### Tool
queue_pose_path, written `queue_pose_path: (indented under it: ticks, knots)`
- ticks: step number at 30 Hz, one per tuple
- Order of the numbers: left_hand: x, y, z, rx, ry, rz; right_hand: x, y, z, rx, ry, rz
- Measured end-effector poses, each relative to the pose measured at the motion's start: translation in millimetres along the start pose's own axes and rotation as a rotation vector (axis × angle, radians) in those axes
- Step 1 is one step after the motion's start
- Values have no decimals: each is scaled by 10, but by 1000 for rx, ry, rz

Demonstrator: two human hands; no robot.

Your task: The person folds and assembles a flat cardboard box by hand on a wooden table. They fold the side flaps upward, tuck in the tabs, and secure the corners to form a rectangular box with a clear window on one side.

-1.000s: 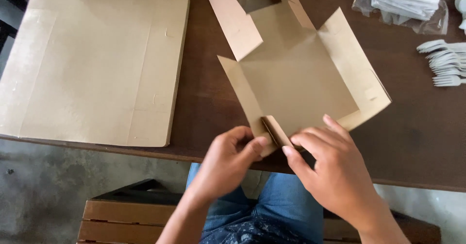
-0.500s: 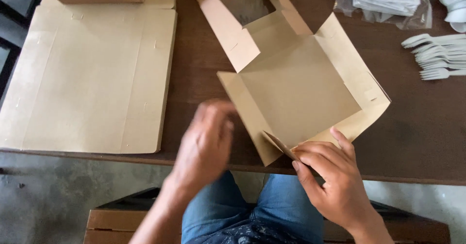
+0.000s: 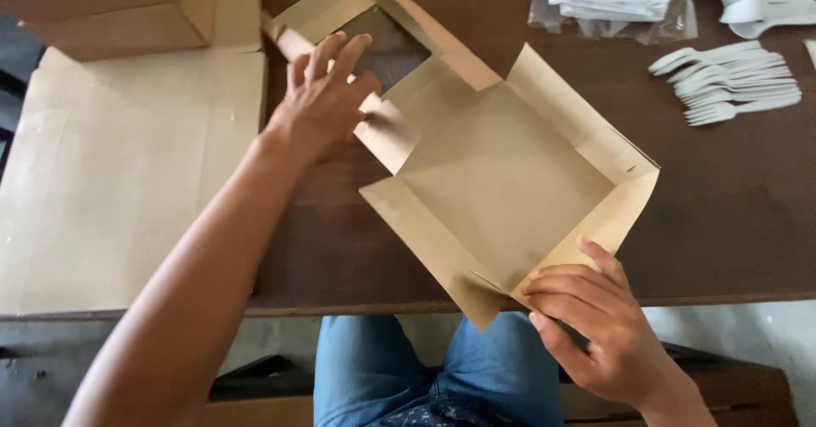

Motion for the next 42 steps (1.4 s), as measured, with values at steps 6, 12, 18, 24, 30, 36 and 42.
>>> queue_pose_path:
  ticks: [6,12,18,24,30,36,42]
  knots:
    - [-307,682,-105,132,-114,-177,-121,192,-155,-8,-47,-45]
    - [-768,1294,-577,-55,-271,-215,-223,304,-439,-52,-19,-108]
    - [-867,1642,-1404,43,-79,-93,-450,304,-611,-103,-93,-217]
    - [-564,1160,-2333,74,160,-109,-599,150,-6,-48,-4,-133]
    - [-499,638,-2664,454,401,-288,-559,-21,653,46,107,-2]
    - [-1112,1334,-1639,121,330,-624,-627,-111,739,45,71,31]
    - [-1734,848,-500,141,2,-805,-539,-90,608,-4,-77,277]
Point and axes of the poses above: each hand's wrist, its own z-axis towards the middle knuckle, its own y-axis out of the back of the hand, x = y × z, the point moved 7 cm from there along z, towards the middle knuckle, and after that the axes turned 7 degrees about x, right-handed, at the moved point
